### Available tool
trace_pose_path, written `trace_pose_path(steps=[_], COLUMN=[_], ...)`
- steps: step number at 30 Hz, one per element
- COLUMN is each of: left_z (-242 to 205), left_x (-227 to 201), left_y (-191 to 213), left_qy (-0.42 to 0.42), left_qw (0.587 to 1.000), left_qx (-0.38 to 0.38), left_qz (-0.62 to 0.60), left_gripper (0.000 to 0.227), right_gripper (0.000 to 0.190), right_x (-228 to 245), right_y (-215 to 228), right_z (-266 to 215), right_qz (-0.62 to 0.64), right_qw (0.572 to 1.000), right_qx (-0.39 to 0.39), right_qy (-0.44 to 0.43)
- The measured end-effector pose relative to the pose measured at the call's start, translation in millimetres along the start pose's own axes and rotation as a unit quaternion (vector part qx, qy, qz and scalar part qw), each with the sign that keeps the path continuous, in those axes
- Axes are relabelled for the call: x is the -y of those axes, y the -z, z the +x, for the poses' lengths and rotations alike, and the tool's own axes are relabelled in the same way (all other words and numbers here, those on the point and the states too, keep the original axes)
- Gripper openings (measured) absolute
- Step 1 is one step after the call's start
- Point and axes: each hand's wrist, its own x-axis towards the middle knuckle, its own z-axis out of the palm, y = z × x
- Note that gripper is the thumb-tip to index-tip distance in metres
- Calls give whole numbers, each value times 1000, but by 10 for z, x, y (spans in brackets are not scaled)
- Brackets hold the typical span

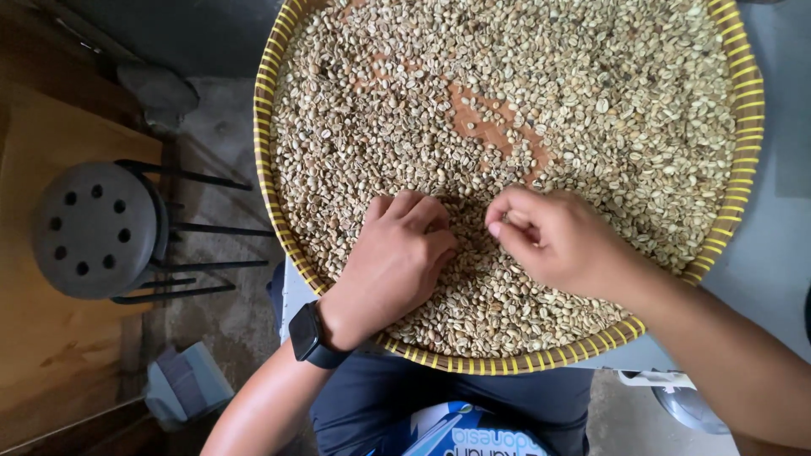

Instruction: Sorting green coffee beans in a woven tray to remove defects and debris

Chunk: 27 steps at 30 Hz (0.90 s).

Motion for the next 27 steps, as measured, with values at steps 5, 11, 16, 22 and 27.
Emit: trace_pose_path(steps=[5, 11, 16, 22, 27], left_z=[7, -116, -96, 227, 387], left_x=[-51, -8, -117, -344, -423], left_y=[91, 246, 289, 156, 117], left_qy=[32, 125, 149, 49, 12], left_qw=[999, 964, 931, 966, 978], left_qx=[7, -86, -154, -169, -190], left_qz=[-18, -217, -295, -189, -86], left_gripper=[13, 10, 7, 17, 11], right_gripper=[21, 18, 22, 29, 19], right_x=[-186, -328, -259, -187, -217], right_y=[35, 109, 69, 51, 62], right_z=[-56, -32, -56, -111, -134], right_qz=[227, 497, 499, 487, 472], right_qw=[969, 854, 852, 862, 872], right_qx=[2, -6, -17, 58, -29], right_qy=[-94, -154, -158, -126, -129])
